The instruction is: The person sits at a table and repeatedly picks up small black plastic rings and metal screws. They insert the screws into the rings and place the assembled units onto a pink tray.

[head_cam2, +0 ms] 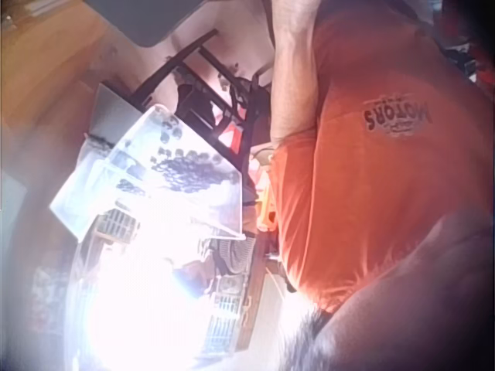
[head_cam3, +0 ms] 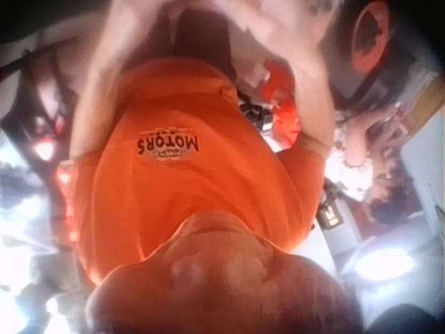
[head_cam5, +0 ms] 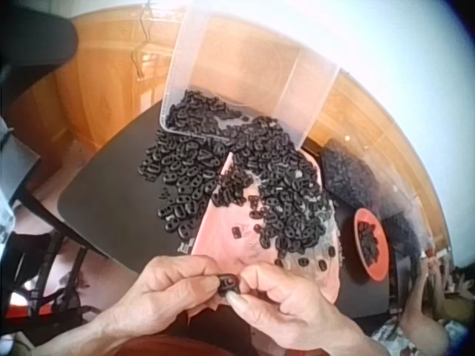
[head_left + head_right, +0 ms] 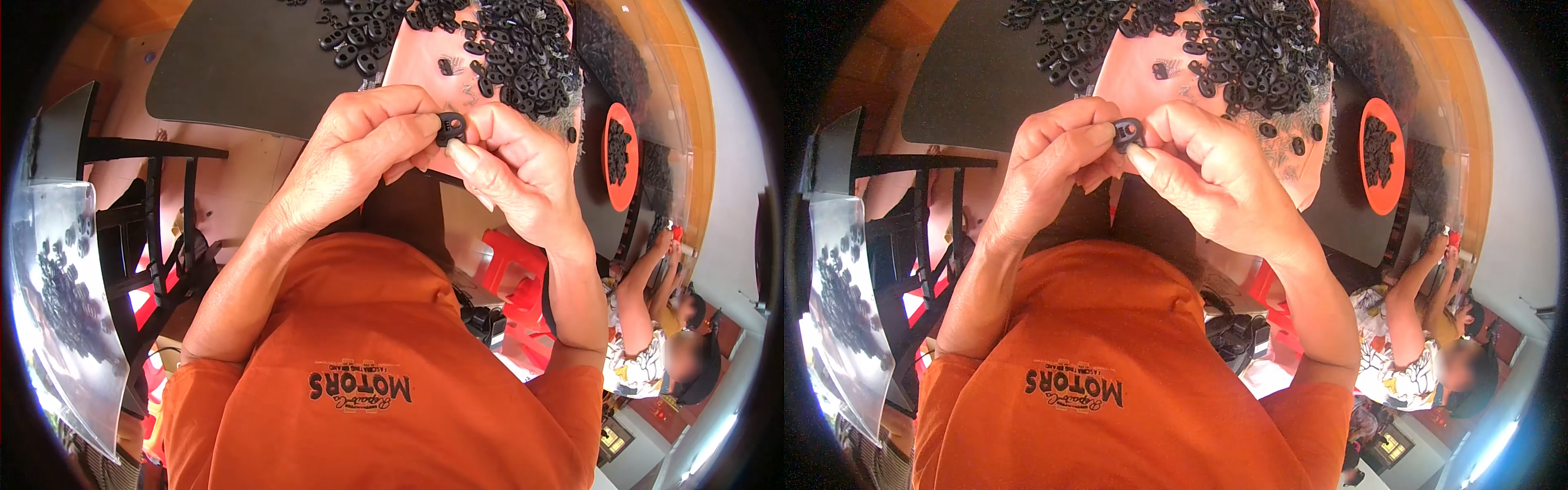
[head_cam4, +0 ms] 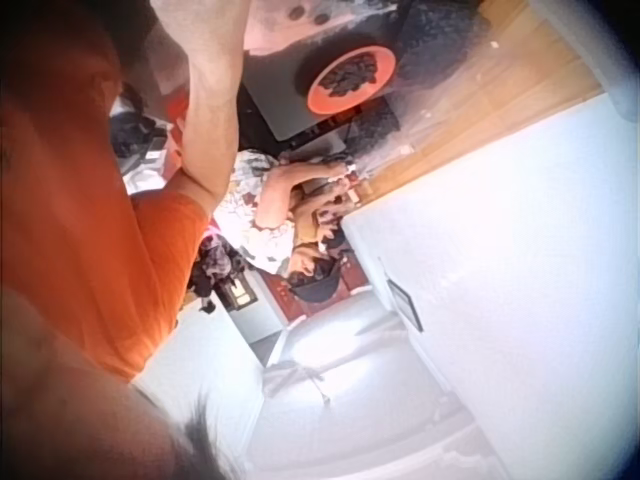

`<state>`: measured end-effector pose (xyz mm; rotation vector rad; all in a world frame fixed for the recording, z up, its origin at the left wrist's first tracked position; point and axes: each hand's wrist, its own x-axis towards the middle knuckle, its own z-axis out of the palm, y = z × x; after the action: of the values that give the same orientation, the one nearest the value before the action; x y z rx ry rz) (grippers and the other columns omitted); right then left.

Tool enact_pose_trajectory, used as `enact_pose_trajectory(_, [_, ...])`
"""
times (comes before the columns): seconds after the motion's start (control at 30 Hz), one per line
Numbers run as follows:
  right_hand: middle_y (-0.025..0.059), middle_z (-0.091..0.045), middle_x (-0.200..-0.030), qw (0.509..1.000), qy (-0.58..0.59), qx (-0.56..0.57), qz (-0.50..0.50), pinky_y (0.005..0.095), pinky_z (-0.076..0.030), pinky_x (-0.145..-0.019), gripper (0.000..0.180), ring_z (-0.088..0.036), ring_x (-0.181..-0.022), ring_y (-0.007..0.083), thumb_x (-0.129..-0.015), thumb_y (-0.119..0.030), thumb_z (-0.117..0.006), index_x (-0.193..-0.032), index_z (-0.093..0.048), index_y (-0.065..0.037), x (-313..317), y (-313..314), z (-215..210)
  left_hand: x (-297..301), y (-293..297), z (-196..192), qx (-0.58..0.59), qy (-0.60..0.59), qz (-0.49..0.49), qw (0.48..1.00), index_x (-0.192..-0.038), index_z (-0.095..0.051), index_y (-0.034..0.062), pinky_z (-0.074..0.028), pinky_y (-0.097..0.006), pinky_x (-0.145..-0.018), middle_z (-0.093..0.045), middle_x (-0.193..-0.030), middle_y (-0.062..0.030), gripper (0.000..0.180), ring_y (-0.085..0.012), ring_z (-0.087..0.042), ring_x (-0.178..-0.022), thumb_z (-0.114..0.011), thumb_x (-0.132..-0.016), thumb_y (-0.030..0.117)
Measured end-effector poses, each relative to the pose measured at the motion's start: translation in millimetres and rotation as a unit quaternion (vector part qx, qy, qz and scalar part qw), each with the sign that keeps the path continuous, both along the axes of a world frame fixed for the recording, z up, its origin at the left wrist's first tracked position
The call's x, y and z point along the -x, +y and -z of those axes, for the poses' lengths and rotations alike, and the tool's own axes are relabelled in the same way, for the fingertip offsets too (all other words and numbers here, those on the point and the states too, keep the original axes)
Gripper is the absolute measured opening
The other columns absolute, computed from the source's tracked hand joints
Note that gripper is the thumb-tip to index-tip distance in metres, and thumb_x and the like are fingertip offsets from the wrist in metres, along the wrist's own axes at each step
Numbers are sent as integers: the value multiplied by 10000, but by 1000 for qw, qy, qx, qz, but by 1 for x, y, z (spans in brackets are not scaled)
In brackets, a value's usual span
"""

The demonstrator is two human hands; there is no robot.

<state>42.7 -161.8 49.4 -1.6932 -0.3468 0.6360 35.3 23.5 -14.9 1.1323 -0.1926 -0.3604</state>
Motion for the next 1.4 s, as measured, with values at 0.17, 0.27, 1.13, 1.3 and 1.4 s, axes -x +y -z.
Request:
enact_pose_trajectory(0.17, [-57,-456,-745,997,-65,36,-32,183,-346,-564,86,-404,-659,11,-937,-78,-558,-881,-520,-27,-4,-5,4,0,0,0,-14,4,8,1000,-878,-621,-4,-319,-191,-495,-553,-689,-8,220,-31,-401,-561,-489,-907,170])
enact_pose_trajectory(0.27, [-56,-458,-734,994,-73,54,-54,188,-348,-559,98,-406,-646,14,-934,-90,-570,-876,-524,-27,-9,-8,2,1,1,-4,-17,5,18,1000,-786,-592,24,-300,-200,-490,-474,-658,28,221,-25,-376,-571,-480,-904,173])
enact_pose_trajectory(1.13, [63,-557,-740,848,-489,198,-51,318,-477,-525,264,-580,-581,224,-800,-203,-716,-891,-517,-56,-10,2,14,-3,7,-8,-20,59,39,997,-896,-632,-19,-287,-190,-475,-539,-652,-13,243,-46,-407,-535,-486,-840,167])
enact_pose_trajectory(1.3, [50,-574,-803,770,-569,264,-117,338,-502,-531,318,-611,-615,242,-764,-281,-719,-892,-515,-73,-16,3,5,-3,7,-14,-33,70,50,996,-773,-579,10,-285,-208,-480,-490,-614,5,202,-46,-377,-535,-477,-833,174])
enact_pose_trajectory(1.4, [54,-563,-782,745,-594,270,-136,340,-496,-523,324,-613,-621,239,-771,-307,-706,-844,-491,-77,-20,3,7,-3,7,-13,-48,70,59,995,-724,-553,20,-288,-217,-485,-471,-604,10,208,-48,-369,-540,-470,-833,176])
